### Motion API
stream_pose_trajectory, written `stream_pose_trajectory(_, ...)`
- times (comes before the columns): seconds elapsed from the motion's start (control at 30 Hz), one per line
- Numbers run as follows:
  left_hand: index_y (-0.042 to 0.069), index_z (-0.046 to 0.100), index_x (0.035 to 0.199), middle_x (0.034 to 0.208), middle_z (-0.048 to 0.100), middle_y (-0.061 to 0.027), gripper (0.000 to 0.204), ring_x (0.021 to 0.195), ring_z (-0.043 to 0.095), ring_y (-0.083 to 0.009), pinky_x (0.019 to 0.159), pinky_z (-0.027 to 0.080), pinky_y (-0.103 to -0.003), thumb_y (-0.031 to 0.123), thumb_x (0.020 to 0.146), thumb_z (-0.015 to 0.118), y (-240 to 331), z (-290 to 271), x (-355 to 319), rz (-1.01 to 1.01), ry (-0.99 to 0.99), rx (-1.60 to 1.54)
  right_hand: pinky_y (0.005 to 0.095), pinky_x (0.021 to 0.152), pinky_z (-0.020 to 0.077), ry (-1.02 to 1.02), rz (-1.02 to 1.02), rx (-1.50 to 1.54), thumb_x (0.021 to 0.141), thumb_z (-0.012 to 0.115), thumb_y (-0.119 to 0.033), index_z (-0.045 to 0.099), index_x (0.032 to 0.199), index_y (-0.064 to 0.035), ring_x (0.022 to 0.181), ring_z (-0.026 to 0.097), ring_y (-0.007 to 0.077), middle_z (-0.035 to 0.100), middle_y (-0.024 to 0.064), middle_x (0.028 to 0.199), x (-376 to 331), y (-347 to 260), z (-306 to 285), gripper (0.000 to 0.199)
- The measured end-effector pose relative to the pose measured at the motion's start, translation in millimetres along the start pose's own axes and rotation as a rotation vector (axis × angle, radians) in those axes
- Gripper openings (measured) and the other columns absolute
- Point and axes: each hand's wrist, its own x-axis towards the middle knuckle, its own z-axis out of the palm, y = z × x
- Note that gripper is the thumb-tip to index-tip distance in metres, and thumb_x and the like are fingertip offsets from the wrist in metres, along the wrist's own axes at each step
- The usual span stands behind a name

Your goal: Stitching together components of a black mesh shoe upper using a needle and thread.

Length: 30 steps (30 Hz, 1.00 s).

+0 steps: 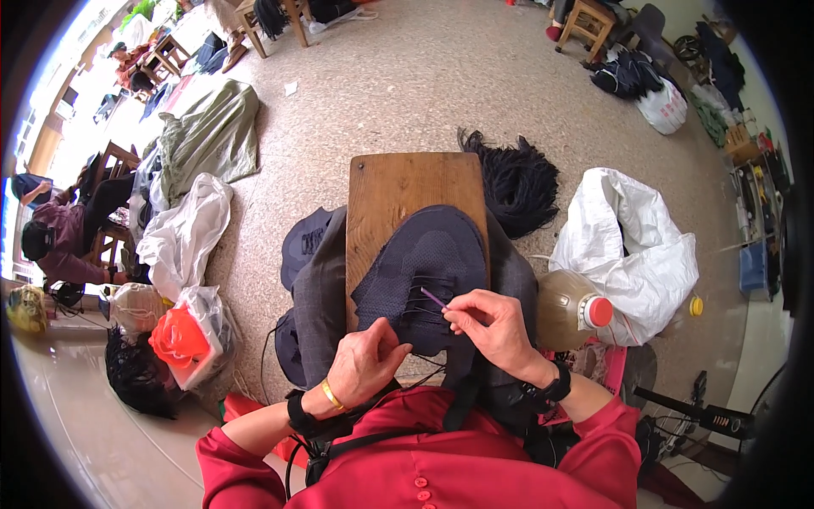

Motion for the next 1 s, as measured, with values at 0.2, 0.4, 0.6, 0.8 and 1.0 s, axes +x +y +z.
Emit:
stream_pose_trajectory(0.2, 0.003, 0.054, 0.080, 0.060, 0.059, -0.0101, 0.034, 0.052, 0.062, -0.0234, 0.050, 0.047, -0.035, 0.022, 0.083, 0.082, 0, -2, -8, -0.003, 0.049, 0.144, 0.0223, 0.067, 0.0572, -0.014, 0.205, 0.447, 0.095, 0.071, -0.008, 0.072, 0.102, 0.0015, 0.075, 0.068, 0.0077, 0.072, 0.0045, 0.088, 12, -3, 8, 0.012)
stream_pose_trajectory(0.4, 0.004, 0.046, 0.077, 0.056, 0.051, -0.0064, 0.048, 0.047, 0.048, -0.0178, 0.046, 0.039, -0.033, 0.029, 0.079, 0.087, 6, -19, -11, -0.068, 0.188, 0.082, 0.0231, 0.068, 0.0576, -0.001, 0.168, 0.590, 0.095, 0.072, -0.012, 0.072, 0.103, 0.0012, 0.075, 0.069, 0.0089, 0.072, 0.0055, 0.087, 34, -18, 14, 0.015)
stream_pose_trajectory(0.6, 0.002, 0.052, 0.085, 0.065, 0.059, -0.0077, 0.049, 0.059, 0.060, -0.0156, 0.055, 0.049, -0.030, 0.035, 0.079, 0.087, -12, -28, -21, -0.040, 0.034, -0.164, 0.0248, 0.070, 0.0581, 0.063, 0.154, 0.693, 0.095, 0.072, -0.013, 0.072, 0.103, -0.0002, 0.075, 0.070, 0.0110, 0.073, 0.0059, 0.088, 51, -24, 20, 0.015)
stream_pose_trajectory(0.8, -0.001, 0.050, 0.095, 0.075, 0.069, -0.0132, 0.059, 0.072, 0.069, -0.0163, 0.064, 0.055, -0.030, 0.044, 0.081, 0.085, 1, -21, -4, -0.012, -0.046, -0.260, 0.0271, 0.072, 0.0609, 0.067, 0.162, 0.829, 0.095, 0.072, -0.012, 0.072, 0.104, 0.0001, 0.077, 0.072, 0.0123, 0.074, 0.0073, 0.090, 57, -33, 30, 0.015)
stream_pose_trajectory(1.0, -0.005, 0.061, 0.089, 0.085, 0.066, -0.0079, 0.055, 0.079, 0.059, -0.0089, 0.068, 0.050, -0.030, 0.049, 0.093, 0.071, 9, -5, 29, -0.156, 0.150, -0.620, 0.0252, 0.070, 0.0595, 0.011, 0.150, 0.689, 0.095, 0.073, -0.014, 0.071, 0.102, -0.0001, 0.075, 0.071, 0.0115, 0.073, 0.0068, 0.087, 50, -31, 31, 0.016)
